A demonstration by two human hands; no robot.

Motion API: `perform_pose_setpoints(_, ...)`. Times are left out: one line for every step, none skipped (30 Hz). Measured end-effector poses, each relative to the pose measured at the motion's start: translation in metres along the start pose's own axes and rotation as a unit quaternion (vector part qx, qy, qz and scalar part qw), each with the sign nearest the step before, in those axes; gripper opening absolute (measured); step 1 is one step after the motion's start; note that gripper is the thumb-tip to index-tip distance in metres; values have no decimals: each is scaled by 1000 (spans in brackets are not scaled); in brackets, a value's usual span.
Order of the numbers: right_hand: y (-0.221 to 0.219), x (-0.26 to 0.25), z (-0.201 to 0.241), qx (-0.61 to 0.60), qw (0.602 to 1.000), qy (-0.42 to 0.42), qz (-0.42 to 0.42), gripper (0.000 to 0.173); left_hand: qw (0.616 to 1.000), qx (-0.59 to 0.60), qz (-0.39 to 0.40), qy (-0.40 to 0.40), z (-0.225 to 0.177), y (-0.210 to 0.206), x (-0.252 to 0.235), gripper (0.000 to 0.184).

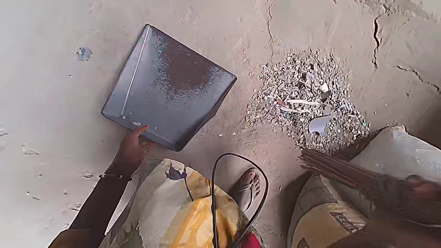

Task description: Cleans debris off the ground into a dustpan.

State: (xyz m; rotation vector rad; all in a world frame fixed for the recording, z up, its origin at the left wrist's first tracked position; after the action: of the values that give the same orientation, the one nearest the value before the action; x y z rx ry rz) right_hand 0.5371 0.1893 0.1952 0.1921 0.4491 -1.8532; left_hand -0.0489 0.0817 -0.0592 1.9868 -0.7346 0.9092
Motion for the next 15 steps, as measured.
perform_pose_setpoints(8,25,-20,21,1000,-8,-22,26,1000,15,4,4,2,2,-6,62)
perform_pose_setpoints(15,52,-49,48,996,-40,-59,21,1000,25,5,8,5,5,-10,64)
perform_pose_setpoints(24,77,-77,58,990,-88,-96,16,1000,29,4,10,6,7,-10,64)
perform_pose_setpoints(31,92,-92,70,983,-117,-126,12,1000,29,8,8,4,6,-9,64)
perform_pose_setpoints(32,91,-92,77,979,-129,-135,10,999,32,8,2,0,5,-10,64)
perform_pose_setpoints(28,82,-79,91,981,-119,-126,13,999,33,2,-4,-4,8,-12,64)
perform_pose_setpoints(25,75,-52,100,985,-98,-104,18,1000,24,-3,-5,-2,15,-11,64)
perform_pose_setpoints(22,62,-22,103,990,-66,-64,20,1000,16,-4,0,4,14,-10,65)
perform_pose_setpoints(18,50,-1,97,995,-30,-22,21,1000,13,-1,0,5,10,-13,65)
perform_pose_setpoints(12,46,8,94,995,-7,15,21,1000,14,0,0,4,9,-15,65)
perform_pose_setpoints(10,50,2,106,994,-2,29,21,1000,18,-3,0,3,9,-17,65)
perform_pose_setpoints(11,62,-20,122,992,-28,29,20,1000,24,-6,1,2,10,-18,65)
perform_pose_setpoints(18,77,-53,124,988,-84,22,21,1000,27,-7,2,3,11,-18,65)
perform_pose_setpoints(29,92,-81,115,983,-140,7,23,1000,27,-7,2,3,12,-18,64)
perform_pose_setpoints(38,98,-96,109,980,-166,-20,23,1000,26,-6,1,4,10,-20,64)
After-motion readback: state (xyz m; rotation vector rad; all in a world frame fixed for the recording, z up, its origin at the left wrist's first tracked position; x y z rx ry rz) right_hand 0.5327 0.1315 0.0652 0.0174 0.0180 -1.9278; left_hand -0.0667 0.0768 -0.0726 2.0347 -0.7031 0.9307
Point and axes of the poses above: each hand's wrist, its own x-axis away from the middle knuckle, its own y-axis out of the back of the hand, z = x × y, the point moved 9 cm from there along -x, towards the middle knuckle, and after that the axes turned 7 degrees about -x, right-handed, at the moved point
